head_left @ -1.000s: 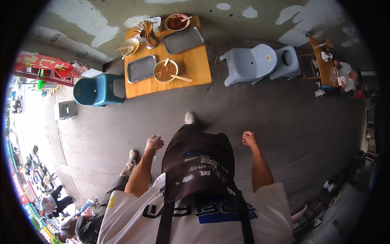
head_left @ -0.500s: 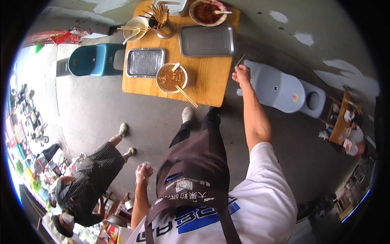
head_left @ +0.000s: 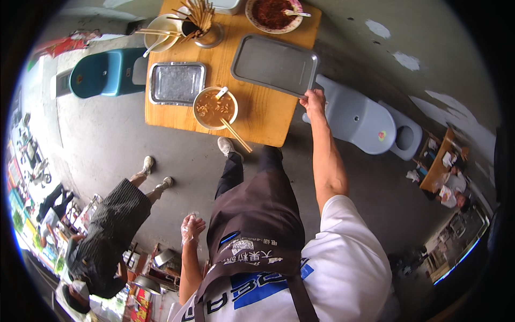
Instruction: The person retrieves a battery charger from a storage area, carries it outside, and connects it to a parked scooter. They then walk back inside and move a plastic stool near a table.
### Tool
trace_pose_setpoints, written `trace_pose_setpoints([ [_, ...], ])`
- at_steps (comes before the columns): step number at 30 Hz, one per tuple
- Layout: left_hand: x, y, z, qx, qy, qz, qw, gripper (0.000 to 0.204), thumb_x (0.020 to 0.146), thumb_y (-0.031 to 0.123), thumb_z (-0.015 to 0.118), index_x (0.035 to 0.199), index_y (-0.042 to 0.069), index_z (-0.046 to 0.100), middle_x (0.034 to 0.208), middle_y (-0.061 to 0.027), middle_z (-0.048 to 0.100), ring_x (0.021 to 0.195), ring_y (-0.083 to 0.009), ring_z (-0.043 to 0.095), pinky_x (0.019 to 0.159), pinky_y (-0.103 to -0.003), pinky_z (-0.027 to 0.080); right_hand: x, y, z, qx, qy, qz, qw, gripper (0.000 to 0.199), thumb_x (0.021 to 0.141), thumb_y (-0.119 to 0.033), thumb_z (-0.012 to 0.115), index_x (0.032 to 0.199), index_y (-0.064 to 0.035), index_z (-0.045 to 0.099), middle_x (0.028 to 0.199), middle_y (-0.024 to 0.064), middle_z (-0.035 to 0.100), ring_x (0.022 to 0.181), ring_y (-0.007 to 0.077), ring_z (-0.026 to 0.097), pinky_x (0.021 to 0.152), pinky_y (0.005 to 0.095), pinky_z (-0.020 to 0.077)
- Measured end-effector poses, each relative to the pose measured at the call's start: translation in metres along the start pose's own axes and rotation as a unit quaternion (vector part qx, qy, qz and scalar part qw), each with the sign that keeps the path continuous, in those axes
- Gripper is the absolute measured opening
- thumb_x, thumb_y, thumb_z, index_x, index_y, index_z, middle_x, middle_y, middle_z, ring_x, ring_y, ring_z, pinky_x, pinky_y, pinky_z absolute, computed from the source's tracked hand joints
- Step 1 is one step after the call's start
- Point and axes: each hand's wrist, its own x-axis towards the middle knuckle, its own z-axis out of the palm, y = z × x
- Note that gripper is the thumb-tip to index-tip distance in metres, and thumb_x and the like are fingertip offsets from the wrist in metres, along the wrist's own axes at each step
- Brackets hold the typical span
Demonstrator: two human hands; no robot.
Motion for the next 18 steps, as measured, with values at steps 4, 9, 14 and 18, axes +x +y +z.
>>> trace_pose_setpoints([
  [4,0.02,0.044,0.012,0.075,-0.065,0.034,0.994,0.042,0.097,0.032,0.062,0.127,0.005,0.051,0.094,-0.0117,0.065,0.078,-0.0229,0.067,0.071,-0.035,0.057,-0.063,-0.015,-0.013,0.049,0.036,-0.015,0.998,0.018,0.084,-0.004,0.062,0.09,-0.0098,0.047,0.079,0.0058,0.057,0.058,0.0182,0.059,0.049,0.0311,0.0527],
  [9,0.022,0.12,0.043,0.099,-0.192,0.112,0.97,0.044,0.095,0.033,0.066,0.126,0.005,0.054,0.1,-0.0083,0.066,0.085,-0.021,0.067,0.079,-0.036,0.056,-0.153,-0.019,-0.006,0.111,-0.02,-0.064,0.992,0.022,0.083,0.0,0.063,0.096,-0.0088,0.048,0.077,0.0059,0.057,0.058,0.0184,0.061,0.05,0.0308,0.0542],
  [14,0.005,0.173,0.072,-0.058,-0.251,0.1,0.961,0.05,0.103,0.034,0.053,0.14,0.001,0.041,0.122,-0.0176,0.061,0.098,-0.0297,0.067,0.088,-0.042,0.055,-0.256,-0.011,0.059,-0.006,-0.15,0.007,0.989,0.016,0.083,-0.003,0.062,0.094,-0.007,0.051,0.081,0.0046,0.057,0.06,0.0139,0.059,0.048,0.0266,0.053],
  [18,-0.001,0.197,0.034,-0.103,-0.245,0.099,0.959,0.041,0.105,0.027,0.045,0.135,0.0,0.037,0.123,-0.0226,0.058,0.101,-0.036,0.067,0.09,-0.047,0.056,-0.312,0.029,0.117,-0.107,-0.255,0.094,0.957,0.017,0.082,-0.006,0.063,0.094,-0.0061,0.051,0.083,0.0023,0.053,0.066,0.0101,0.056,0.048,0.0256,0.0539],
])
